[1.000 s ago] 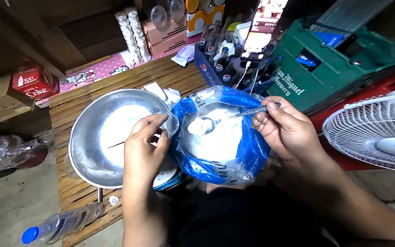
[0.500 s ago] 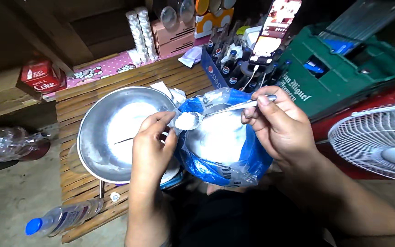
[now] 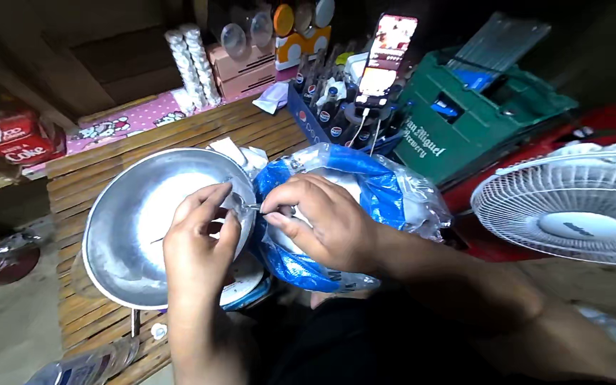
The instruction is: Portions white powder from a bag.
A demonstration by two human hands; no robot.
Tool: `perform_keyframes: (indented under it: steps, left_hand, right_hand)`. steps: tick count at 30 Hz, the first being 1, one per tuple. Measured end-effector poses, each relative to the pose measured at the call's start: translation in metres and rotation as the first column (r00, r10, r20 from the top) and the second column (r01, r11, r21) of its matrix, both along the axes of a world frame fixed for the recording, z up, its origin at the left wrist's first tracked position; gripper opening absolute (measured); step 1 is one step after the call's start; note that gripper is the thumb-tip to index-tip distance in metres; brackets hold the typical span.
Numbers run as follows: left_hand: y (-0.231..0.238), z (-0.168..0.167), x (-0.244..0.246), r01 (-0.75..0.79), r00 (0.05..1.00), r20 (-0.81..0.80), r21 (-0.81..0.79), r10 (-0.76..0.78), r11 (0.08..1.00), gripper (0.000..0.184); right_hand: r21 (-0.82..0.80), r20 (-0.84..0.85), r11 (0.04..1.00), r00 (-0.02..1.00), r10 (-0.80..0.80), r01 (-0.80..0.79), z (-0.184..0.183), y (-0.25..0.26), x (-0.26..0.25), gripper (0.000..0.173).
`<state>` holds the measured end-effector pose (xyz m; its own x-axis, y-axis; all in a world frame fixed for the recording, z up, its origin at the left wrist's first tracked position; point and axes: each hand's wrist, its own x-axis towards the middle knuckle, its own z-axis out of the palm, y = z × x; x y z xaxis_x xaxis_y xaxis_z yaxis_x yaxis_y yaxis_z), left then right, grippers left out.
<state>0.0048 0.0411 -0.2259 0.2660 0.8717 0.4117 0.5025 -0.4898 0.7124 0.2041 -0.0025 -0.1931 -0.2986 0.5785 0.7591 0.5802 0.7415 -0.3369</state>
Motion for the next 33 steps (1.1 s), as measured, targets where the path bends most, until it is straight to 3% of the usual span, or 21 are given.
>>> perform_keyframes:
  steps: [5,9,12,15,20,24,26,28,30,33]
  left_hand:
    - [0.0,0.0,-0.001,-0.045,0.999,0.016,0.01,0.045,0.999,0.036]
    - [-0.001,0.0,0.001,-0.047,0.999,0.01,0.012,0.047,0.999,0.036]
    - [-0.001,0.0,0.002,-0.05,0.999,0.02,0.017,0.05,0.999,0.036]
    - [-0.001,0.0,0.002,-0.049,0.999,0.015,0.01,0.048,0.999,0.036]
    - [-0.001,-0.001,0.0,-0.042,0.999,0.0,-0.026,0.042,0.999,0.036]
    - [-0.001,0.0,-0.001,-0.039,0.999,-0.02,-0.03,0.038,0.999,0.036]
    - [-0.002,0.002,-0.001,-0.036,0.999,-0.034,-0.033,0.035,0.999,0.035]
    - [-0.003,0.003,0.0,-0.033,0.999,-0.043,-0.029,0.031,0.999,0.035]
    - [-0.002,0.004,0.001,-0.028,0.999,-0.046,-0.025,0.027,0.999,0.036]
    - [-0.002,0.005,0.001,-0.025,0.998,-0.054,-0.028,0.023,0.999,0.036]
  right_hand:
    - [0.089,0.082,0.996,0.996,-0.041,0.033,0.0,-0.007,0.008,0.015]
    - [0.123,0.046,0.992,0.998,-0.042,0.036,0.0,-0.012,0.017,0.014]
    - [0.116,-0.038,0.991,0.997,-0.061,0.065,-0.002,-0.016,0.024,0.012]
    - [-0.041,-0.254,0.999,0.966,-0.039,0.03,-0.006,-0.021,0.035,0.014]
    - [-0.357,-0.669,0.927,0.723,-0.17,-0.113,-0.029,-0.037,0.066,0.019]
    - [-0.49,-0.775,0.858,0.526,-0.351,-0.15,-0.052,-0.038,0.096,0.019]
    - [-0.561,-0.722,0.825,0.532,-0.442,-0.076,-0.071,-0.032,0.11,0.019]
    - [-0.638,-0.523,0.763,0.669,-0.528,0.104,-0.094,-0.028,0.12,0.022]
    - [-0.593,-0.229,0.729,0.796,-0.561,0.343,-0.111,-0.028,0.124,0.03]
    - [-0.459,0.072,0.726,0.836,-0.544,0.512,-0.121,-0.027,0.12,0.033]
